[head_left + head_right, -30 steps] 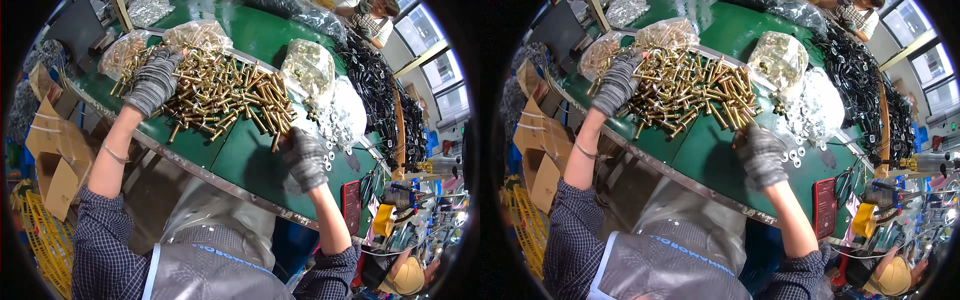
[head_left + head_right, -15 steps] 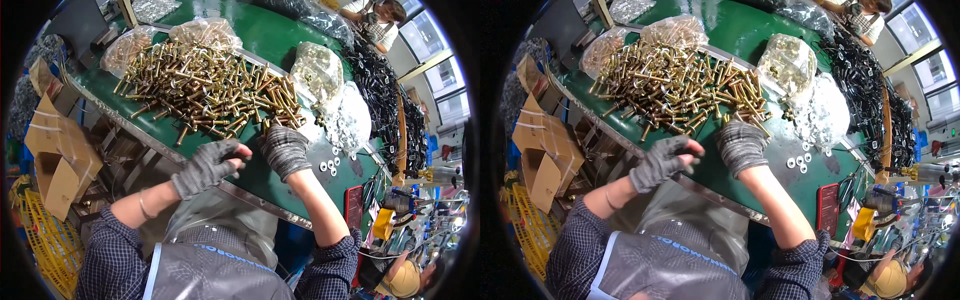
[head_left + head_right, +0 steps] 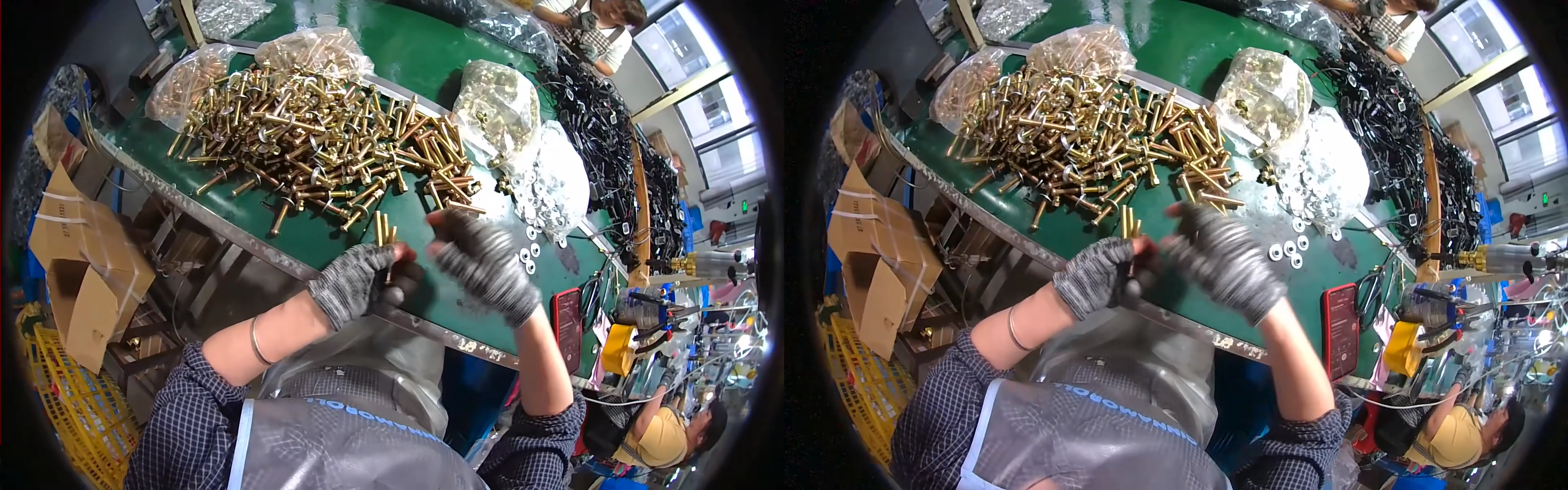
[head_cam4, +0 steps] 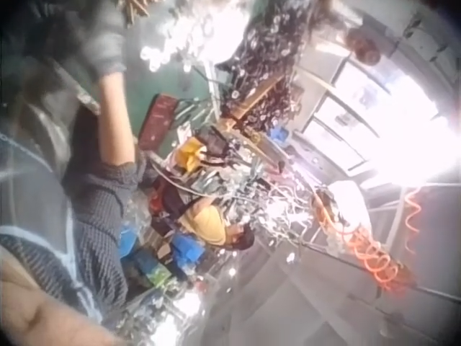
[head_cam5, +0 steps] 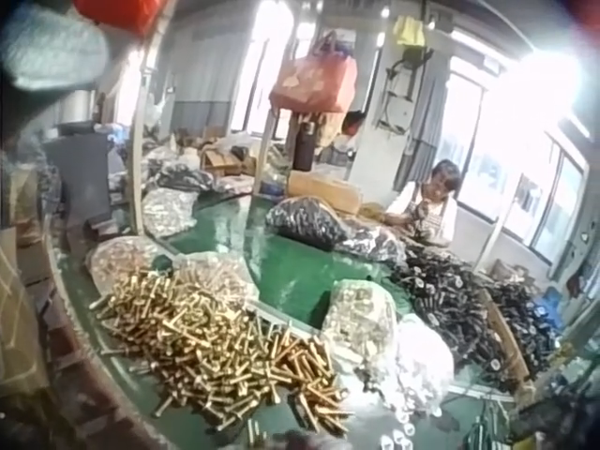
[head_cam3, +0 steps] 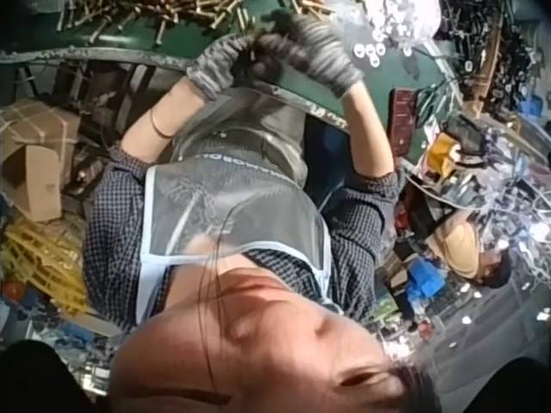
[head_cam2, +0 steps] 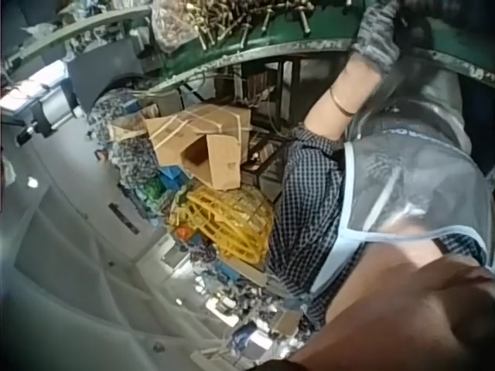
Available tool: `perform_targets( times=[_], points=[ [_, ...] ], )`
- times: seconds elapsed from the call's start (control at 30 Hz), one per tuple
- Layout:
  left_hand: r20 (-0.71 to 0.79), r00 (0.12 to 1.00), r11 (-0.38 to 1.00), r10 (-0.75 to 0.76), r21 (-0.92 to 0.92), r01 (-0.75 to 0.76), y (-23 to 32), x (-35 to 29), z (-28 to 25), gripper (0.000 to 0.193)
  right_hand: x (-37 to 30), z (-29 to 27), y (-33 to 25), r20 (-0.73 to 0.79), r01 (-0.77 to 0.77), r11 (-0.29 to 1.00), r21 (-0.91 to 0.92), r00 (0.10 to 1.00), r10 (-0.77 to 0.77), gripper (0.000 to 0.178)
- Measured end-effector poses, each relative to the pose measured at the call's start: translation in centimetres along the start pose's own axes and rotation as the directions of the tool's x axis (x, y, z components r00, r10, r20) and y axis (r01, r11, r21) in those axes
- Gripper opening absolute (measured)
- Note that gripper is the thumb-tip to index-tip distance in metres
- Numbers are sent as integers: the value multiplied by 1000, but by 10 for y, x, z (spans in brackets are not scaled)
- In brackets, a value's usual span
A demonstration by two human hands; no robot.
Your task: Assembling gold-colored metal rods with silver washers/connectors at a manual workstation.
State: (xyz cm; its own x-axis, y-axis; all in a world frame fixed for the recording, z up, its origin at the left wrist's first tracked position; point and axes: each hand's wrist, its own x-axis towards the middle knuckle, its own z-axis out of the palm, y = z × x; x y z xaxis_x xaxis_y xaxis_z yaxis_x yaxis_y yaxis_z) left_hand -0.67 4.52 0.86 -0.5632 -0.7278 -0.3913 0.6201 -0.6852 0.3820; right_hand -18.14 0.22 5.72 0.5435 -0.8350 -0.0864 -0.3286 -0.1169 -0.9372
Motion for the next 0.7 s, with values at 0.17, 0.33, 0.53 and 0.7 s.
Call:
perform_targets(
  times=[0.17, 0.33, 0.53, 0.7],
  points=[
    [-46, 996, 984, -81, 155, 87, 2, 1, 5, 29, 0, -59, 48, -299, -179, 413, -893, 922, -248, 15],
    [-106, 993, 991, 45, 128, -31, 5, 2, 18, 31, -13, -66, 39, -268, -138, 551, -823, 949, -163, 16],
    [-19, 991, 951, -130, 280, 130, 10, -1, 22, 36, -18, -27, -7, 86, 295, 442, -847, 896, -435, 15],
    [-44, 988, 924, -146, 352, 152, 11, -3, 10, 35, 3, -26, 11, -204, -55, 467, -883, 940, -275, 13]
  ],
)
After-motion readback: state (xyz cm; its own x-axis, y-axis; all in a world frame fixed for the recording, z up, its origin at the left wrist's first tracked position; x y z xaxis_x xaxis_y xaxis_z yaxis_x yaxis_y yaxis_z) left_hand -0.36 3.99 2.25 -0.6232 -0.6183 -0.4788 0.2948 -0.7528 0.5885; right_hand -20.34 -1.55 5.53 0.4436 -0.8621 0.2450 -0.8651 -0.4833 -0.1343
